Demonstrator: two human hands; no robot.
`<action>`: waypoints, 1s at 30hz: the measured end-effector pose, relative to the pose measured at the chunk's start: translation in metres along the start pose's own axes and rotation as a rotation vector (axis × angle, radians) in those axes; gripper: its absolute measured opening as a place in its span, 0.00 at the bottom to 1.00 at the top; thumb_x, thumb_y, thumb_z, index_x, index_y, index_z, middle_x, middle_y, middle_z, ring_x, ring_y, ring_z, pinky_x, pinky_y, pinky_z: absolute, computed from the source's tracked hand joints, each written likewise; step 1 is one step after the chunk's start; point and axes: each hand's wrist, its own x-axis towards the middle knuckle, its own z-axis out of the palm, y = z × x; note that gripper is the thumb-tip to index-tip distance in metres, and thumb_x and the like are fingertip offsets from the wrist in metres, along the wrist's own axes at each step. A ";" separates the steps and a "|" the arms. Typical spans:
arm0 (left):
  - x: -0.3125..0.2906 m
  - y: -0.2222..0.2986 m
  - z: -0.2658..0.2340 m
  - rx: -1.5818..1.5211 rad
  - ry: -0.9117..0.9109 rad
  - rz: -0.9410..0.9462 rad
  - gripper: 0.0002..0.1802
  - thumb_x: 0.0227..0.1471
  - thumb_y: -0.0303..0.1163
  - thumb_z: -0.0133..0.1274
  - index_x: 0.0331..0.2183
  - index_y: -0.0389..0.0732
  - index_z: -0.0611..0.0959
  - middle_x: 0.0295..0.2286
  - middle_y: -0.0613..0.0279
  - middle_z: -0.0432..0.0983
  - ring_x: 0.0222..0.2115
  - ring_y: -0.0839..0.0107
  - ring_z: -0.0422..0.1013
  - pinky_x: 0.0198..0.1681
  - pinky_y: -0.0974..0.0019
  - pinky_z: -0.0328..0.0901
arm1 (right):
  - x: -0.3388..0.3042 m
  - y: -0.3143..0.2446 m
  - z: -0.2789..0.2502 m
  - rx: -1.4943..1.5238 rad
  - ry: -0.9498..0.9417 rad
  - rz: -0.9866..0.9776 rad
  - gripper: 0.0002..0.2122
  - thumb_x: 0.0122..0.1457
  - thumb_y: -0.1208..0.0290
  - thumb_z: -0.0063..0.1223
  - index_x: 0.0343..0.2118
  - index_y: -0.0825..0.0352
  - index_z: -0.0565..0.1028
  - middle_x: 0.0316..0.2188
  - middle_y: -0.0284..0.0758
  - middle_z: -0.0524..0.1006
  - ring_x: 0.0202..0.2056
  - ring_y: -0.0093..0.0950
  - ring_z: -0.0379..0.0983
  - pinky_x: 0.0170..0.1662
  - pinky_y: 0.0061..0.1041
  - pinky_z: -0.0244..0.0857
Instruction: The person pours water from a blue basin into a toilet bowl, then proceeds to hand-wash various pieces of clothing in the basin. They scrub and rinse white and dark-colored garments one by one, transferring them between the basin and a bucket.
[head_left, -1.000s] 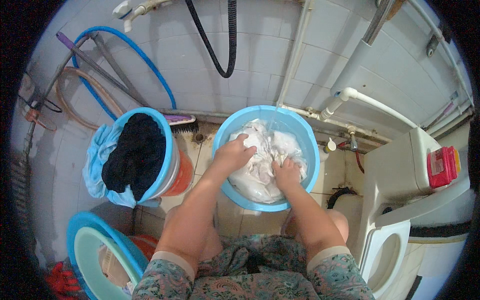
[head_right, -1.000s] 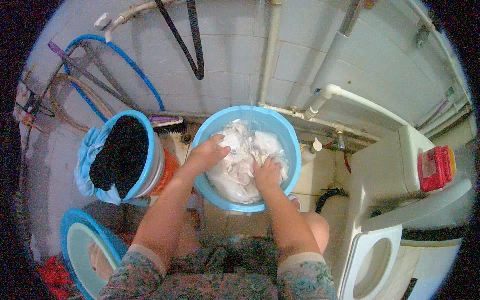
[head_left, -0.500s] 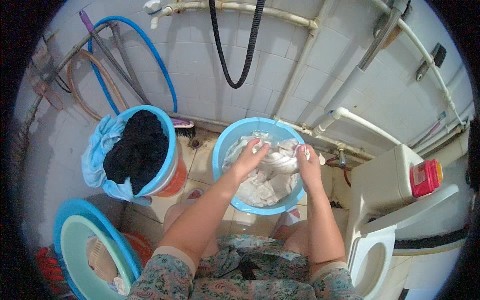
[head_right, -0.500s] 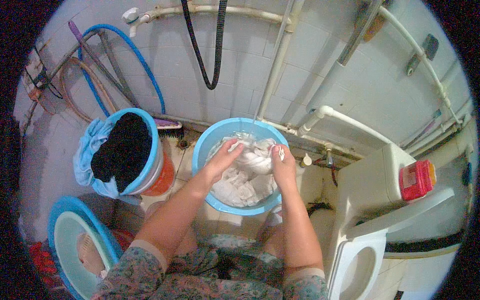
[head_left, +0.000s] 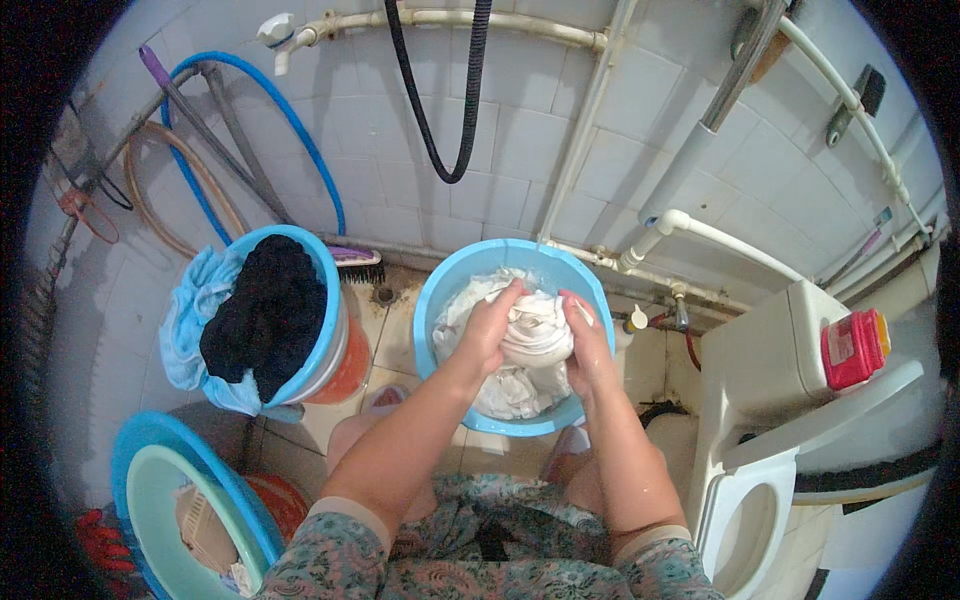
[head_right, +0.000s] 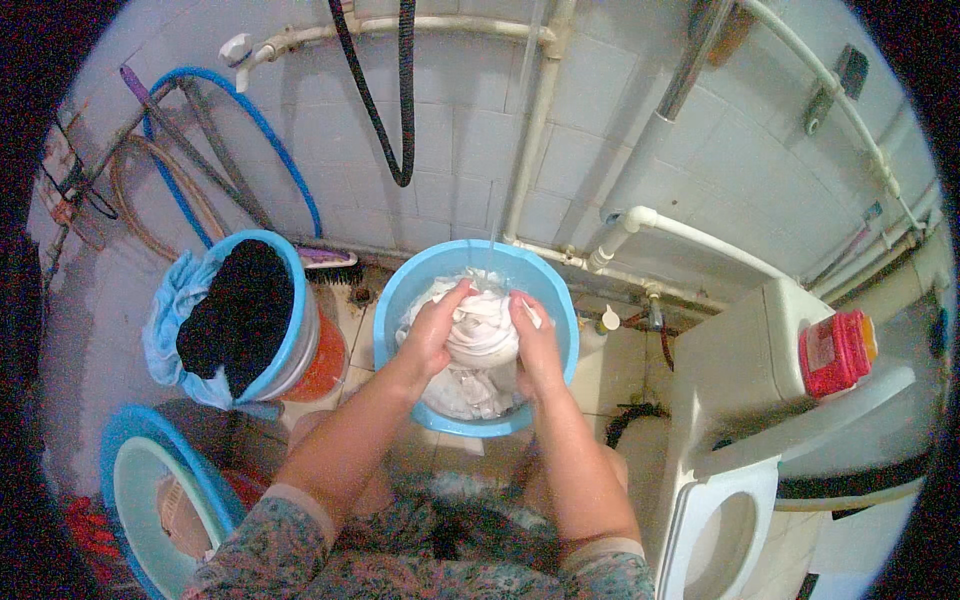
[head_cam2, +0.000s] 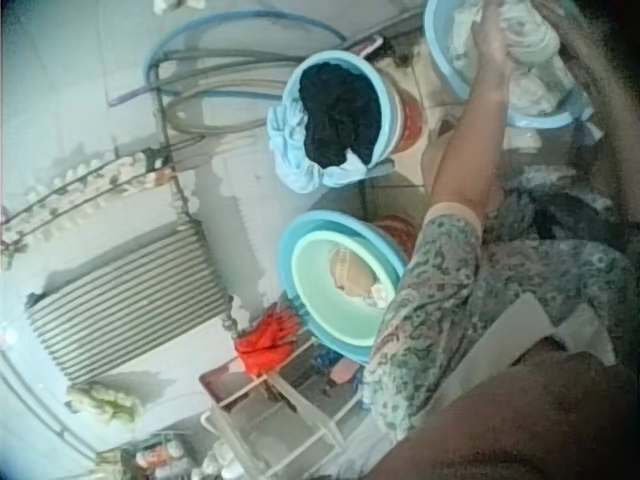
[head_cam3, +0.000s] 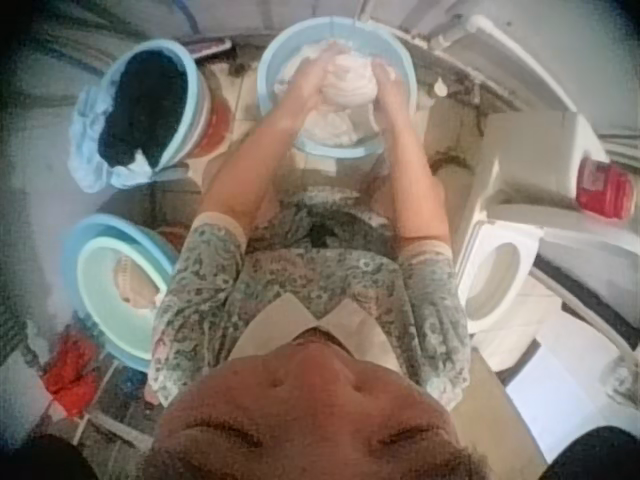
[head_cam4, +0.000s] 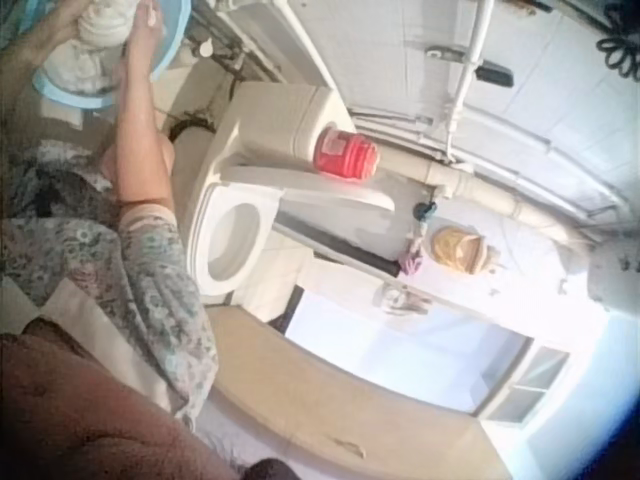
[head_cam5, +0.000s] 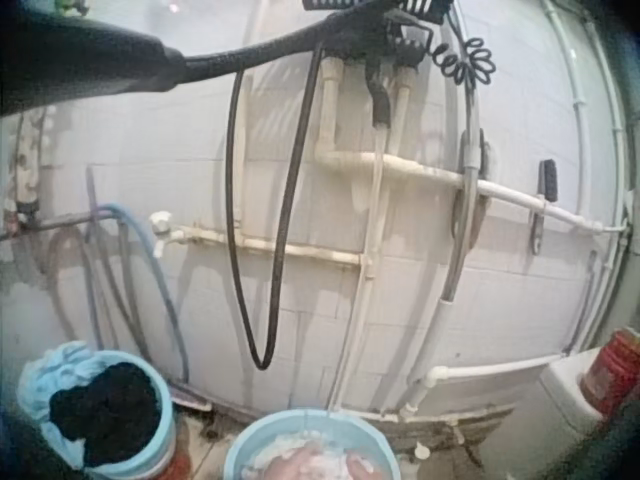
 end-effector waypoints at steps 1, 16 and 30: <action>0.002 0.000 -0.003 -0.074 -0.025 -0.036 0.21 0.53 0.44 0.45 0.40 0.37 0.74 0.35 0.57 0.74 0.35 0.66 0.72 0.41 0.64 0.66 | -0.003 0.000 0.007 0.121 -0.047 0.054 0.21 0.58 0.57 0.43 0.49 0.66 0.64 0.45 0.38 0.69 0.45 0.29 0.66 0.48 0.28 0.61; -0.002 0.005 -0.006 0.004 0.020 -0.267 0.32 0.52 0.58 0.38 0.48 0.43 0.68 0.46 0.58 0.67 0.46 0.60 0.66 0.49 0.53 0.60 | 0.014 0.003 0.003 -0.075 0.249 -0.444 0.08 0.54 0.69 0.51 0.33 0.68 0.71 0.29 0.31 0.73 0.30 0.19 0.68 0.36 0.19 0.63; -0.031 0.003 0.014 -0.177 -0.147 -0.095 0.14 0.53 0.36 0.45 0.40 0.39 0.73 0.36 0.60 0.73 0.36 0.67 0.71 0.40 0.62 0.67 | -0.037 -0.005 0.031 -0.368 0.144 -0.620 0.07 0.51 0.72 0.54 0.31 0.68 0.74 0.30 0.32 0.75 0.35 0.21 0.69 0.40 0.20 0.62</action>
